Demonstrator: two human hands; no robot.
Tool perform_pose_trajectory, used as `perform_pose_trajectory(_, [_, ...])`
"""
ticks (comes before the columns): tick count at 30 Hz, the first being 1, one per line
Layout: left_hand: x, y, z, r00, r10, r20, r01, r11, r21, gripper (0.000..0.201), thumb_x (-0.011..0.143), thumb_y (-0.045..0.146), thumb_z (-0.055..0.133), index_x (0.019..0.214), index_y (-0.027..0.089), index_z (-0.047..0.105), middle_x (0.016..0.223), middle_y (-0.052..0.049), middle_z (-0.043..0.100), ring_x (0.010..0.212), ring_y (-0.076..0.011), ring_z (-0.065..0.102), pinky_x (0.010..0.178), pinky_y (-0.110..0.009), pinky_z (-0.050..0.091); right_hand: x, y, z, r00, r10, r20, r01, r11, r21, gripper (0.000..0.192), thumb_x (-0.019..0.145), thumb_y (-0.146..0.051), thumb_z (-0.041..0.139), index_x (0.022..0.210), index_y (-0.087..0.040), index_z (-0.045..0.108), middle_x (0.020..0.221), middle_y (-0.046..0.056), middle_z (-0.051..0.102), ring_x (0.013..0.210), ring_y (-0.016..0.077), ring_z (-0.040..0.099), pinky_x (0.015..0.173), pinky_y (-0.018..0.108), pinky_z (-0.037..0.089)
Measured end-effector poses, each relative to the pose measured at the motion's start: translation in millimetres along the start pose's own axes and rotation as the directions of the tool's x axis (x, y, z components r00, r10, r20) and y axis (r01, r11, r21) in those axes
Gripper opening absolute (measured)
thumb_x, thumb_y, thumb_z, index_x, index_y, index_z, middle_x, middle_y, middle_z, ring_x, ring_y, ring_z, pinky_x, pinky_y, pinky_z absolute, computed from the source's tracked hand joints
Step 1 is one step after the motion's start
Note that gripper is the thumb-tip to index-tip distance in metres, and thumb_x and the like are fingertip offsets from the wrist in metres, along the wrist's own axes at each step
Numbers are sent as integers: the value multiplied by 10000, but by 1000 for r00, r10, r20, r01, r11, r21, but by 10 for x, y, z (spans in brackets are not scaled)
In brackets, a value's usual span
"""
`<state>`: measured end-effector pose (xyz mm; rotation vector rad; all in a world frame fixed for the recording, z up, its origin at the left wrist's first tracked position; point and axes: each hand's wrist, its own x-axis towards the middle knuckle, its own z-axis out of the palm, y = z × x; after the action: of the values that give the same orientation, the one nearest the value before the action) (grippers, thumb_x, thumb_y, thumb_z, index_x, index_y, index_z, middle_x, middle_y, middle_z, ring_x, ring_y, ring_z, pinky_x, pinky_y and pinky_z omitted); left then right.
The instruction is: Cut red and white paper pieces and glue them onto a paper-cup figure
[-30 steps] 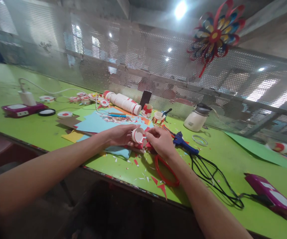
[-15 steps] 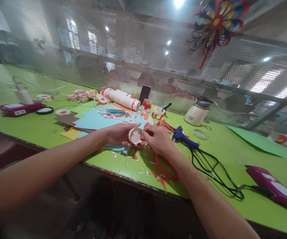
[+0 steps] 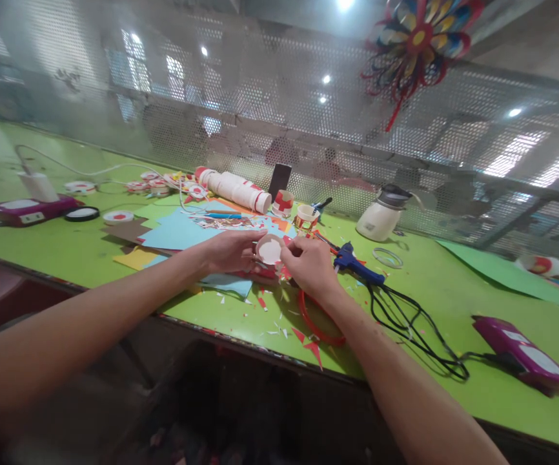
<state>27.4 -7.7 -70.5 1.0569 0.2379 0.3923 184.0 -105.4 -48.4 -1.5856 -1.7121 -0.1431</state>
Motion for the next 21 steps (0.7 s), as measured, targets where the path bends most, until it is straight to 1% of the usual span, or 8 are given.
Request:
perform_pose_trajectory(3, [-9,3,7,1000,-10,21,10,1000,-21,241,824,301,538,947,104,600,821,-95,619,715,-169,583,678,-309,468,1,8,7,1000,16,-2,-17,1000,-19,183,697,-210,544,536,-146,604,492,2,571,466,102,469,493,226,349])
perform_pose_trajectory(7, [-32,6,25,998,-22,53,23,999,-27,242,834,311,521,923,102,602,856,-109,618,746,-172,585,733,-330,466,1,19,7,999,33,10,-33,999,-29,169,681,-196,541,533,-147,606,503,8,576,483,109,481,508,231,353])
perform_pose_trajectory(11, [-62,20,58,998,-4,63,4,1000,-2,236,846,292,495,956,116,607,857,-112,625,737,-168,582,703,-320,463,5,16,0,998,47,34,-46,998,-31,155,669,-176,543,526,-147,598,504,3,558,478,104,458,503,231,341])
perform_pose_trajectory(14, [-76,31,75,999,-18,49,18,1000,16,269,850,299,479,985,107,610,873,-133,636,710,-168,582,680,-320,462,12,3,-23,998,46,46,-45,999,-9,241,723,-239,545,499,-152,567,479,-10,513,461,97,423,485,233,319])
perform_pose_trajectory(17, [-78,43,78,999,-9,46,8,1000,20,283,846,290,477,1004,98,611,878,-146,643,702,-173,588,658,-311,462,23,1,-69,999,47,-3,-47,998,36,365,791,-368,523,494,-157,549,457,-23,461,454,96,398,467,235,307])
perform_pose_trajectory(21, [-61,59,73,1000,10,-6,-10,1000,-1,267,848,251,454,1012,115,615,799,-122,648,707,-185,603,642,-305,472,47,40,-154,985,113,-134,-97,988,122,361,795,-416,540,554,-155,601,486,-7,513,466,115,458,474,247,355])
